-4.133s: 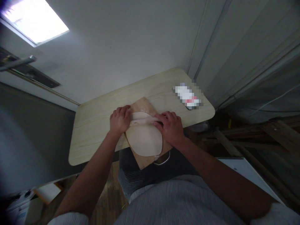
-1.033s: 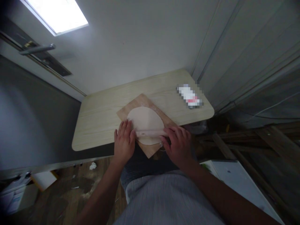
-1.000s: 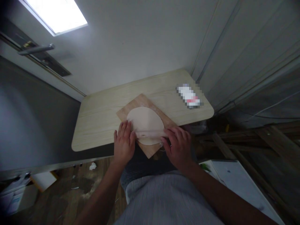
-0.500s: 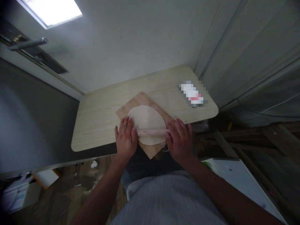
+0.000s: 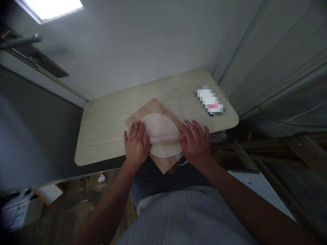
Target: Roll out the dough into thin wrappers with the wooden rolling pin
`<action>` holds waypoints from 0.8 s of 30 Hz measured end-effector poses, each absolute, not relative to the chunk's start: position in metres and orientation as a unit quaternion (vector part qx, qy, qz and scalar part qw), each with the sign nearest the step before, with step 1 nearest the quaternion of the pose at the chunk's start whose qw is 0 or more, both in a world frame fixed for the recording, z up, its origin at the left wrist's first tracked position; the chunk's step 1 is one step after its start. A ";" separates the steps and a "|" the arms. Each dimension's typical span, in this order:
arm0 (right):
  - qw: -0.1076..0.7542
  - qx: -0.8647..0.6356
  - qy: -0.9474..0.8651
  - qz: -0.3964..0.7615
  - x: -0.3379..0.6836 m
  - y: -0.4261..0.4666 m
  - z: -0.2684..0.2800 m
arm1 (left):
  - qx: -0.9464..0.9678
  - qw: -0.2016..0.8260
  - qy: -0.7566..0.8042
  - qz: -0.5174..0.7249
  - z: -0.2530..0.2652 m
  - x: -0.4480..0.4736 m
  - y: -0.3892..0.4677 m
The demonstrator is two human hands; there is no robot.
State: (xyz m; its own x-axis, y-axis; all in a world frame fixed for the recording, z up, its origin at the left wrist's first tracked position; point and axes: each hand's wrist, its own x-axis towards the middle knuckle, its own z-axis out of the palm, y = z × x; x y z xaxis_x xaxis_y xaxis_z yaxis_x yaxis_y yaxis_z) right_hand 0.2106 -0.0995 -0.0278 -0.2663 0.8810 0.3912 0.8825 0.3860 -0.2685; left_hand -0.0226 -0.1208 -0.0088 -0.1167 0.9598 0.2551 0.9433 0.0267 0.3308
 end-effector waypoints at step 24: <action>0.233 -0.599 -0.766 0.016 0.191 -0.039 -0.022 | 0.688 -0.007 0.717 0.112 0.002 -0.035 -0.063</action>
